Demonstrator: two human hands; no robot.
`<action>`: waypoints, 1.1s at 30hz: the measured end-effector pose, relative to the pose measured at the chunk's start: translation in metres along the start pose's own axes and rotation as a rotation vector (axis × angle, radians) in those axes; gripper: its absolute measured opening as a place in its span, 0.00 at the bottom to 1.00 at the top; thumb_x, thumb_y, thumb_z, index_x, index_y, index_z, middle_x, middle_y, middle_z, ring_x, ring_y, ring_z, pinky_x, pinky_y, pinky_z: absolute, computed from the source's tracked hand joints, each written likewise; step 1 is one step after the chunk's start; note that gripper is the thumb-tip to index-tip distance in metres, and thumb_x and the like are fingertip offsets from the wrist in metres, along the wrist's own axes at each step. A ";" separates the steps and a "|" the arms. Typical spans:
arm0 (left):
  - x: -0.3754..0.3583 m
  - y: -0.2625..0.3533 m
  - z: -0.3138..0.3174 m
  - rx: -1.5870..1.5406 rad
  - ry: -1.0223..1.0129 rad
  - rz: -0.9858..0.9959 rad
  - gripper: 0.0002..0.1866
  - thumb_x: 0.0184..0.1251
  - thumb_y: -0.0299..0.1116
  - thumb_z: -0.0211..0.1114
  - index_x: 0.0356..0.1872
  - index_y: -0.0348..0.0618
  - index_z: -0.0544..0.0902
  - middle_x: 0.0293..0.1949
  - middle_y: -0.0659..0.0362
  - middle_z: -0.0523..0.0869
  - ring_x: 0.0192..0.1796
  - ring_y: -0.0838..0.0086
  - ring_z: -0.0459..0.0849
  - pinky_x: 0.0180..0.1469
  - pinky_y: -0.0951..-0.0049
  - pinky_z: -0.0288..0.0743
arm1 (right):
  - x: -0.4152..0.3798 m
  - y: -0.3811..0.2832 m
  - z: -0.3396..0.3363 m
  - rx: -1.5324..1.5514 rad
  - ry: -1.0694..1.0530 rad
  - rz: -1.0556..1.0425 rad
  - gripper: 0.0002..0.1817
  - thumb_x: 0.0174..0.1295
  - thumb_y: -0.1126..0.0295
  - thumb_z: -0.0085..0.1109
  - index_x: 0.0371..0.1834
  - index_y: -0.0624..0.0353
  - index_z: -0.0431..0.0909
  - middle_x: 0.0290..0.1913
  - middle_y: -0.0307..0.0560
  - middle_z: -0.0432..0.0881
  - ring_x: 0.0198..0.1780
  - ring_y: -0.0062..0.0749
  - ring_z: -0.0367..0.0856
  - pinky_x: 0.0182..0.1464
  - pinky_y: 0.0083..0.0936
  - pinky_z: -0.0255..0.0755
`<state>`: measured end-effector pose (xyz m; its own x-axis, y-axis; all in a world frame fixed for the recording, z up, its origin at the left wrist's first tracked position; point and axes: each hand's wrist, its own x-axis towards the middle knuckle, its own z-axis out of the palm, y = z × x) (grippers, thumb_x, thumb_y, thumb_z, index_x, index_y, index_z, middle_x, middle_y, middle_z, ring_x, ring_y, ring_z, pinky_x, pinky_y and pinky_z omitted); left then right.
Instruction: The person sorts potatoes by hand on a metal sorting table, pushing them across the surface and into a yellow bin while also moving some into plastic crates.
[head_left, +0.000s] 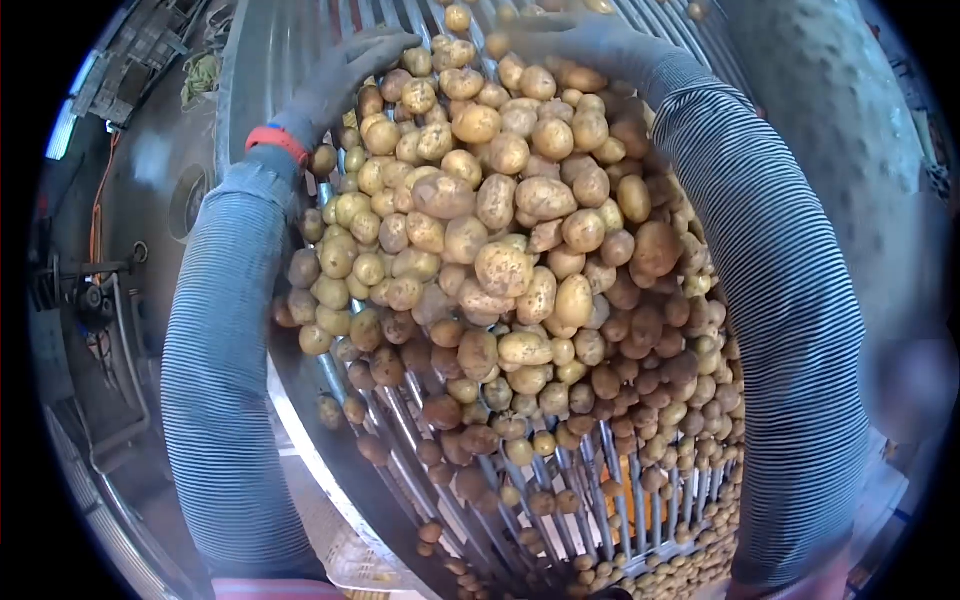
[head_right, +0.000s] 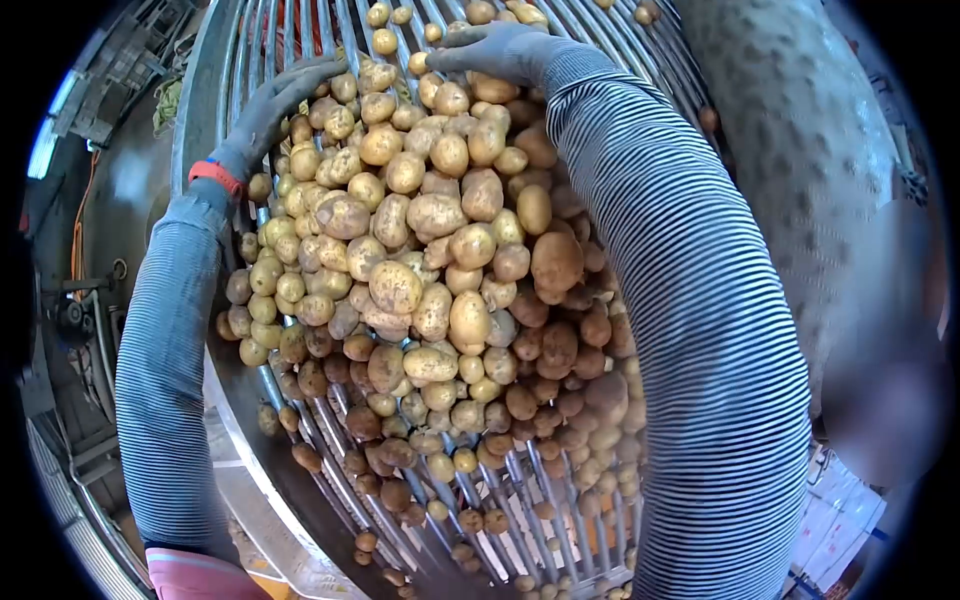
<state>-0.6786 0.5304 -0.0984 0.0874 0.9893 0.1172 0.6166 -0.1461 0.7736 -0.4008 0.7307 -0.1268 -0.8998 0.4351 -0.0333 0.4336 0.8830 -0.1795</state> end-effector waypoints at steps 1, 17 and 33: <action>-0.012 0.014 0.004 -0.022 -0.067 0.067 0.26 0.80 0.53 0.46 0.68 0.54 0.77 0.73 0.52 0.71 0.77 0.62 0.64 0.79 0.62 0.56 | -0.040 -0.075 -0.063 0.319 -0.122 0.477 0.40 0.55 0.28 0.61 0.68 0.36 0.76 0.72 0.49 0.72 0.73 0.43 0.70 0.73 0.39 0.67; -0.305 0.279 0.257 -0.322 0.068 -0.330 0.32 0.65 0.48 0.70 0.68 0.47 0.76 0.73 0.44 0.69 0.78 0.55 0.61 0.78 0.58 0.52 | -0.398 -0.216 -0.026 0.483 -0.331 0.362 0.27 0.58 0.49 0.64 0.59 0.50 0.83 0.61 0.57 0.77 0.65 0.53 0.72 0.70 0.39 0.65; -0.173 0.087 0.011 0.689 0.263 -0.217 0.30 0.66 0.62 0.60 0.65 0.61 0.79 0.72 0.49 0.70 0.73 0.56 0.68 0.74 0.52 0.58 | -0.870 -0.442 -0.103 0.606 0.218 1.296 0.14 0.60 0.74 0.66 0.49 0.61 0.85 0.49 0.51 0.86 0.54 0.41 0.82 0.59 0.33 0.73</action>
<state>-0.6313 0.3466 -0.0587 -0.2266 0.9493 0.2179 0.9545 0.1719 0.2437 0.1952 -0.0201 0.0828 0.1517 0.9225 -0.3549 0.7861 -0.3302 -0.5225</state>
